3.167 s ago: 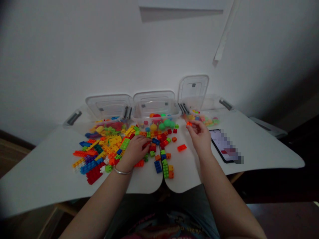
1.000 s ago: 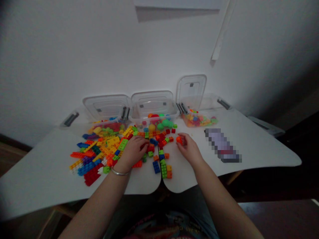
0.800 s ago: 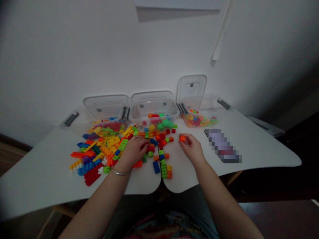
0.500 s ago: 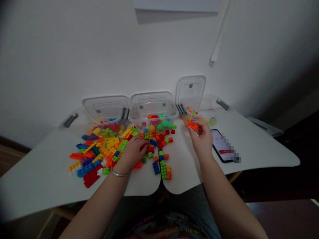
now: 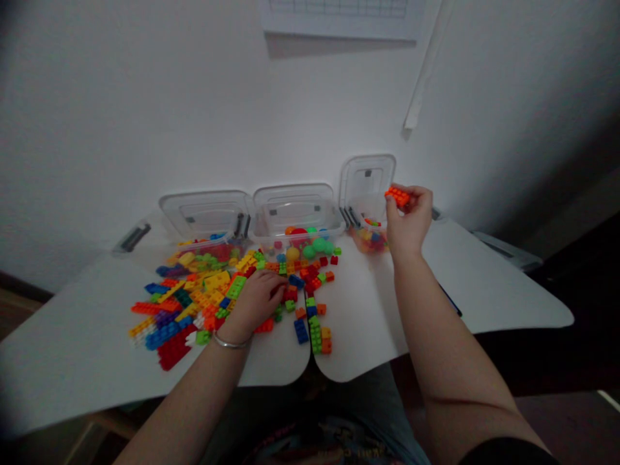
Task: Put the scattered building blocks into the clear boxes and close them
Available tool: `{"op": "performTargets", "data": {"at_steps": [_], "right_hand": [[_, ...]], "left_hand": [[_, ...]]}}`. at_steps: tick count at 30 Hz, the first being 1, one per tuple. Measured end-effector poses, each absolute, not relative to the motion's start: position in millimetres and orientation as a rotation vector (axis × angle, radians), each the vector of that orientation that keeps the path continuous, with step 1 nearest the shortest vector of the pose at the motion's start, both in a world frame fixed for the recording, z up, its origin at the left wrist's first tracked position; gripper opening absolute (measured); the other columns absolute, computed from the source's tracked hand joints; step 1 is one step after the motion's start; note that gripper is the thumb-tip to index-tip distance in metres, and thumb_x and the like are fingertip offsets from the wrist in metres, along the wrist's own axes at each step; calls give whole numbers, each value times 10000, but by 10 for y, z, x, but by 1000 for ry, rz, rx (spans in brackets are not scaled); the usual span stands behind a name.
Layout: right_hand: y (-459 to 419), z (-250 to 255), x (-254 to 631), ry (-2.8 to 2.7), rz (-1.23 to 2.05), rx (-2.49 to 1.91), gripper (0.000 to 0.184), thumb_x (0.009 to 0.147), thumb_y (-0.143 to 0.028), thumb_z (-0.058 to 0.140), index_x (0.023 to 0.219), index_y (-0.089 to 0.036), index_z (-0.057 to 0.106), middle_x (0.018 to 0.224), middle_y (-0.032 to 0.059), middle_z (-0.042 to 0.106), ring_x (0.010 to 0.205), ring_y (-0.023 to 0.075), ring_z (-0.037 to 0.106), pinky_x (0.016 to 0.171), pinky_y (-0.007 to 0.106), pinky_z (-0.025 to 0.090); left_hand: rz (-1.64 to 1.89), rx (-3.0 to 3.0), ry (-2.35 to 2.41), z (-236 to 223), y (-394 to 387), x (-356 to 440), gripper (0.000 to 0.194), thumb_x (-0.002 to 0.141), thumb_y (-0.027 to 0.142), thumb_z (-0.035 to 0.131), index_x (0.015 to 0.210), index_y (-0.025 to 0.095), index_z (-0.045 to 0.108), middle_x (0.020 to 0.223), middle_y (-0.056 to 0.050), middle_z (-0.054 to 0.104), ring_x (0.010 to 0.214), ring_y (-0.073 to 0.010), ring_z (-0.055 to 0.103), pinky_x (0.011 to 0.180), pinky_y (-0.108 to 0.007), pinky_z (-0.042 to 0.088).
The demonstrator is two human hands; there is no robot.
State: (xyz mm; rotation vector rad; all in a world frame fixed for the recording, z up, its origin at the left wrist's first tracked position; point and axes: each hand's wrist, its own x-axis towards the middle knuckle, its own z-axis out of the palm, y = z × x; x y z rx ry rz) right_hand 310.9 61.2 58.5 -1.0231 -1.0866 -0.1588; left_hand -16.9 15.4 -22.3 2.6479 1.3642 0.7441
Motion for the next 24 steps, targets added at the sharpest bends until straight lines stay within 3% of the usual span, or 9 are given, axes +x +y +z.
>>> {"op": "performTargets", "data": {"at_steps": [5,11,15,17,19,22,24], "right_hand": [[809,417,3169,-1150,-248,-1225,286,826,-345,580,1059,-190,520,1063,98,648,993,220,623,919,451,488],[893,268,3200,-1202,-379,-1636,223,864,-351,516,968,-197,640,987,79,678,1049,261,570,1112,615,182],[866,259,3186,-1211,-344,-1692,263,898,-352,442,953,-199,649,989,89,690,1050,268,566,1111,640,133],[776,257,3132,-1215,-391,-1625,277,909,-336,421,999,-201,644,1042,93,686,1078,267,559,1119,616,153],[640,222,3036,-1252,-425,-1545,274,910,-320,417,1002,-201,646,1044,98,685,1080,268,561,1097,561,255],[433,76,2843,-1427,-271,-1470,263,901,-293,415,955,-208,658,961,94,697,965,249,611,942,436,445],[352,-71,2712,-1562,-102,-1475,268,897,-275,409,943,-213,666,926,84,706,880,233,637,850,388,492]], "left_hand": [[734,2659,1366,-227,161,-171,188,877,210,552,959,199,721,919,-61,715,965,-236,588,912,-407,477],[745,2646,1372,-214,147,-170,185,873,206,556,953,200,723,933,-59,720,977,-238,585,917,-407,477],[746,2643,1370,-208,139,-165,186,873,205,554,952,203,722,934,-57,719,979,-240,586,919,-409,474],[755,2643,1367,-211,139,-164,181,871,206,556,946,207,721,929,-57,718,977,-240,586,918,-408,474],[758,2645,1364,-216,143,-165,180,871,208,557,945,207,721,925,-57,716,972,-240,585,912,-407,476],[760,2652,1357,-224,149,-170,187,877,210,551,956,206,720,932,-57,712,966,-235,584,906,-401,479],[766,2658,1354,-228,152,-173,188,881,211,547,956,206,720,937,-56,712,966,-231,585,914,-400,477]]}}
